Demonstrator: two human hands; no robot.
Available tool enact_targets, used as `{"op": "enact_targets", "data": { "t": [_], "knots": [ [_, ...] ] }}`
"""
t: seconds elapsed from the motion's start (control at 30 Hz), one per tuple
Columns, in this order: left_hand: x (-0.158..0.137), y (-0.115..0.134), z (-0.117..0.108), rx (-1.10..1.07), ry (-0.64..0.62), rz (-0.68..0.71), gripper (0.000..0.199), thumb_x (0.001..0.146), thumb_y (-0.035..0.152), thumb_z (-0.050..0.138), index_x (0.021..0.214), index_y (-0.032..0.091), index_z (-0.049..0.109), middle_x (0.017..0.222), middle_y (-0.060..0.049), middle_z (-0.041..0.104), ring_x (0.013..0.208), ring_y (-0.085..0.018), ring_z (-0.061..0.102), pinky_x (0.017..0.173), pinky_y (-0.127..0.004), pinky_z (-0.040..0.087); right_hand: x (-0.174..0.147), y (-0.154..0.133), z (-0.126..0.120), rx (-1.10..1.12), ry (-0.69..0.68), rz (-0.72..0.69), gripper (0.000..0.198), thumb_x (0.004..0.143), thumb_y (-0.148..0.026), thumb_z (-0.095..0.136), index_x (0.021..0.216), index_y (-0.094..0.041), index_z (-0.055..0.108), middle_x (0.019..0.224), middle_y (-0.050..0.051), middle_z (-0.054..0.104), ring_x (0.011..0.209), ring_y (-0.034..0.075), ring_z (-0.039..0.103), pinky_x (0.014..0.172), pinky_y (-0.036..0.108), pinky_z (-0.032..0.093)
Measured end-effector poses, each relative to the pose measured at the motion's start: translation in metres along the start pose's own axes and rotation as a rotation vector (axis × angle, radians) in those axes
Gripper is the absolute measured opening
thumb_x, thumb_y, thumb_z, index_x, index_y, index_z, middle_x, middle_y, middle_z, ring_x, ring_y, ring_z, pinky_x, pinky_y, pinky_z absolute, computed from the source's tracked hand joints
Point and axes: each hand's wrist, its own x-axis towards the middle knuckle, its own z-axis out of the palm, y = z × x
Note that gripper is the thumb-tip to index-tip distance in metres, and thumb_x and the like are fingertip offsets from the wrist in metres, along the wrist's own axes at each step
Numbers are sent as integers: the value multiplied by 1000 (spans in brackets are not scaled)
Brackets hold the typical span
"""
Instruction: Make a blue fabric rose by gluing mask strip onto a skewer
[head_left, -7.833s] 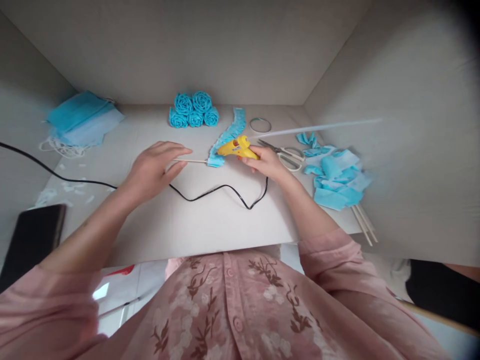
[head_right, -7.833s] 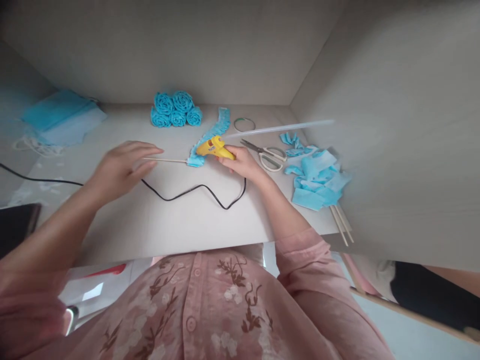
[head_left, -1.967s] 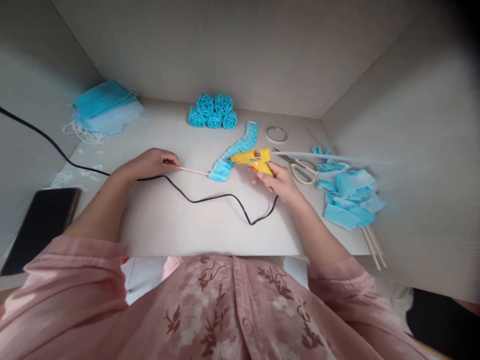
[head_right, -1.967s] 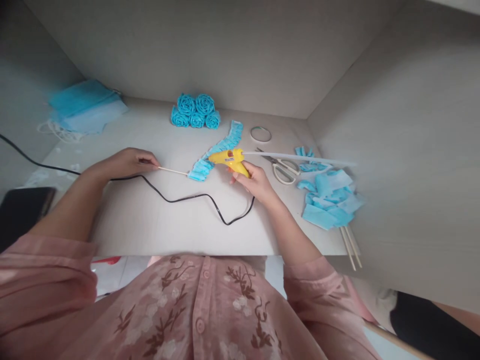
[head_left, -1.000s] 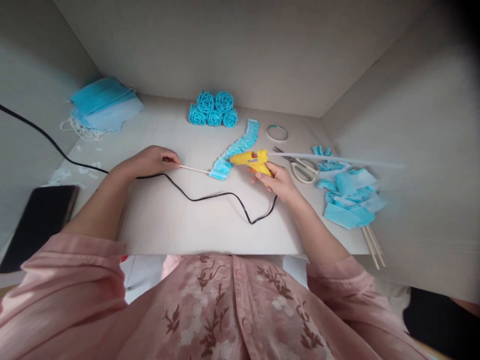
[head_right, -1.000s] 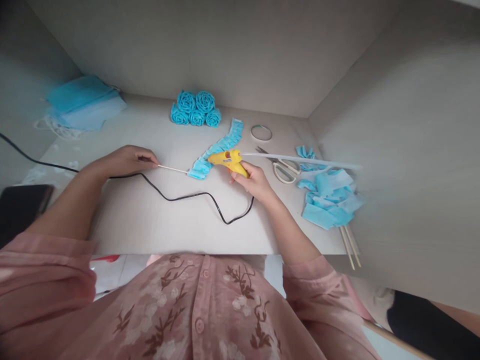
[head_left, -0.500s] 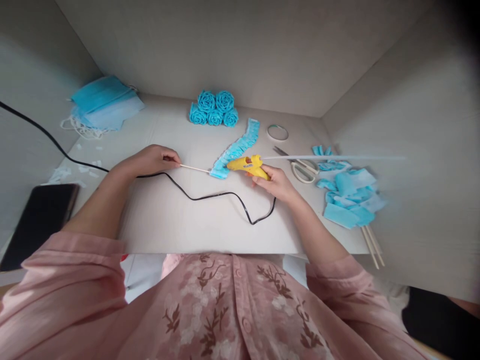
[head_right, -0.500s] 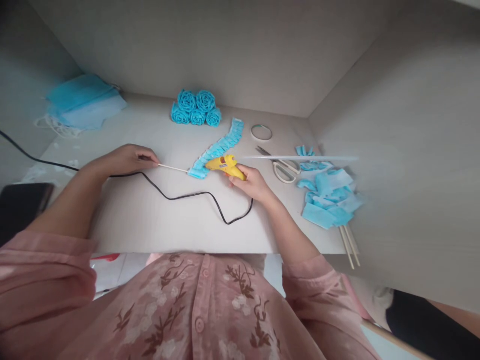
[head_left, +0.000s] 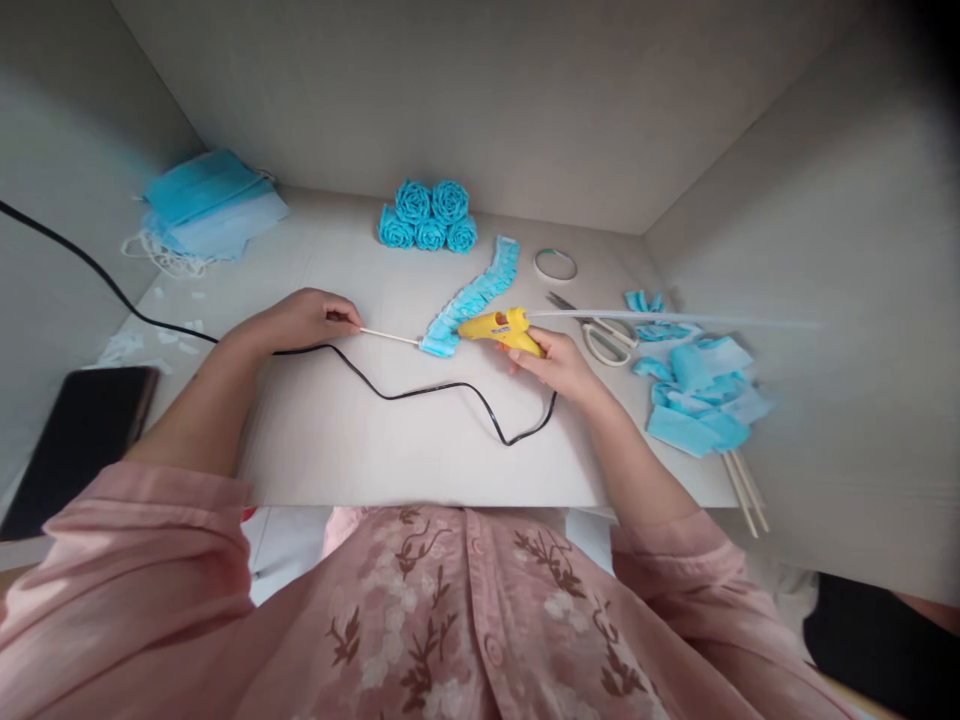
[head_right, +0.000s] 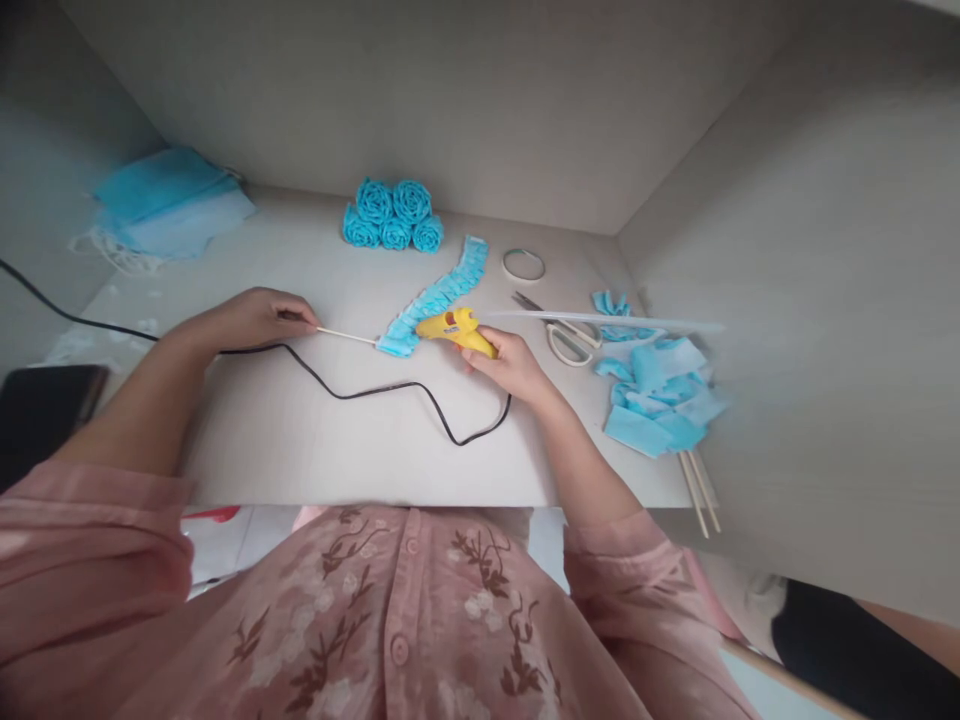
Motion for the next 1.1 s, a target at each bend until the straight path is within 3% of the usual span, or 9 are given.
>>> {"op": "enact_targets", "data": {
  "t": [0.23,0.43,0.63,0.8,0.97,1.1],
  "knots": [
    [0,-1,0,-3,-1,5,44,79,53,54,97,20,77,89,-1,74,82,-19,63,70,-25,45,-3,0,1,105,-8,1,46,82,-56,70,105,-17,71,85,6,74,52,12,50,43,25,32],
    [0,-2,0,6,-2,17,45,80,55,54,97,21,77,91,-1,76,84,-20,64,70,-24,45,-1,-6,8,13,-47,-1,39,80,-50,73,101,-17,73,80,4,73,63,15,59,46,24,35],
    [-1,1,-1,-8,-6,21,44,81,54,55,98,20,77,90,-1,76,85,-20,64,69,-23,44,-4,-5,-6,256,74,54,37,77,-44,74,103,-18,70,112,12,75,73,17,66,40,23,33],
    [0,0,-1,6,-3,15,45,81,53,54,98,19,77,93,-2,75,87,-20,64,72,-24,45,-6,-7,-7,368,11,65,41,75,-35,75,112,-20,69,129,14,70,90,21,72,40,20,32],
    [0,0,0,22,3,30,45,81,54,52,94,19,76,89,-2,74,83,-20,63,67,-24,43,-6,-8,-6,383,-33,94,48,75,-37,74,120,-20,67,125,15,72,87,22,73,38,20,27],
    [-1,1,-1,15,1,42,45,81,55,52,94,19,75,88,-2,74,82,-19,63,67,-24,43,-6,-8,-6,381,16,92,45,77,-42,76,114,-19,67,119,14,74,76,17,68,38,20,25]
  ]
}}
